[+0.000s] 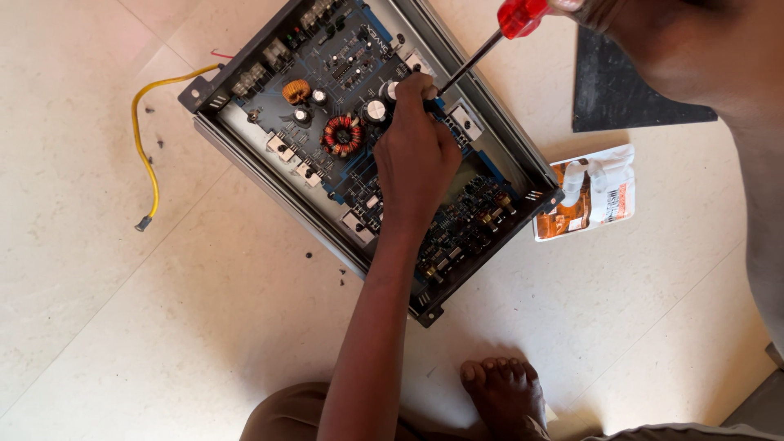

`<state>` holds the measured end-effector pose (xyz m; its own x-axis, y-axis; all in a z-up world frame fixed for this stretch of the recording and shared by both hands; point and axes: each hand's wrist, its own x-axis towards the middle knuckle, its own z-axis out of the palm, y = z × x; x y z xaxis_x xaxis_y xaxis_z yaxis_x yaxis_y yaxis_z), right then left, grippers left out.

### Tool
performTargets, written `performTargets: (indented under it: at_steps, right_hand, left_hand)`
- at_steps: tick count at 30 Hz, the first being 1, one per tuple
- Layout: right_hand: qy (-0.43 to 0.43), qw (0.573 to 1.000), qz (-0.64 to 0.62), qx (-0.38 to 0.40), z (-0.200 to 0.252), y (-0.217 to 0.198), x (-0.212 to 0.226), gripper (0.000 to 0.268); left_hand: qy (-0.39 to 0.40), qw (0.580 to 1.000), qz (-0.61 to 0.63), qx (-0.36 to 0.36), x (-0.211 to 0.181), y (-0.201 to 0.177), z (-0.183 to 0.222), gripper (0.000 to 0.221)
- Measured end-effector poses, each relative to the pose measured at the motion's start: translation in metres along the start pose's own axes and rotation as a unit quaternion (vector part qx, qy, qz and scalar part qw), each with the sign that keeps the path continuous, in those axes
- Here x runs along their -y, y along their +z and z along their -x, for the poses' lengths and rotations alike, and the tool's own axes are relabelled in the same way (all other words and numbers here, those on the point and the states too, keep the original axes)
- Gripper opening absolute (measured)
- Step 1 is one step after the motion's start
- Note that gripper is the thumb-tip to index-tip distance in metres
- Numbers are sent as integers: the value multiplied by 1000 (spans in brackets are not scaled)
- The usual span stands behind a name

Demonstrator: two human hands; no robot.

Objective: The person uses a screwdriver to loosen and remove screws from the circuit board and connectors of an electronic amplifier.

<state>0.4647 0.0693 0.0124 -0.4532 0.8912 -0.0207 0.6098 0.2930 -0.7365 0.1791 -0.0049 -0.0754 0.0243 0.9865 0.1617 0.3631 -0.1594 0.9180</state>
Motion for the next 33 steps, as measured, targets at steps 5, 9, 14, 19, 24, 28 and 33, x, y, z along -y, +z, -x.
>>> performTargets:
  at_steps: [5, 9, 14, 19, 24, 28, 33]
  right_hand:
    - [-164, 978, 125, -36, -3, -1, 72, 13]
    - [-106, 983, 140, -49, -12, 4, 112, 10]
    - [-89, 990, 103, -37, -10, 3, 108, 7]
    - [-133, 989, 59, -8, -7, 6, 102, 5]
    - [-140, 987, 79, 29, -14, 3, 132, 10]
    - [-92, 965, 243, 46, -36, 15, 160, 21]
    - [-65, 975, 184, 107, -75, 21, 194, 43]
  left_hand:
    - [13, 1000, -22, -3, -4, 0, 0, 50]
    - [3, 1000, -25, 10, -5, -1, 0, 49]
    - [29, 998, -49, -2, -4, 1, 1, 49]
    - [38, 998, -49, -8, -4, 1, 2, 49]
    - [37, 998, -46, -6, -5, 0, 0, 49]
    - [2, 998, -53, 17, -5, 0, 0, 47]
    - [1, 998, -60, 12, -11, -3, 0, 38]
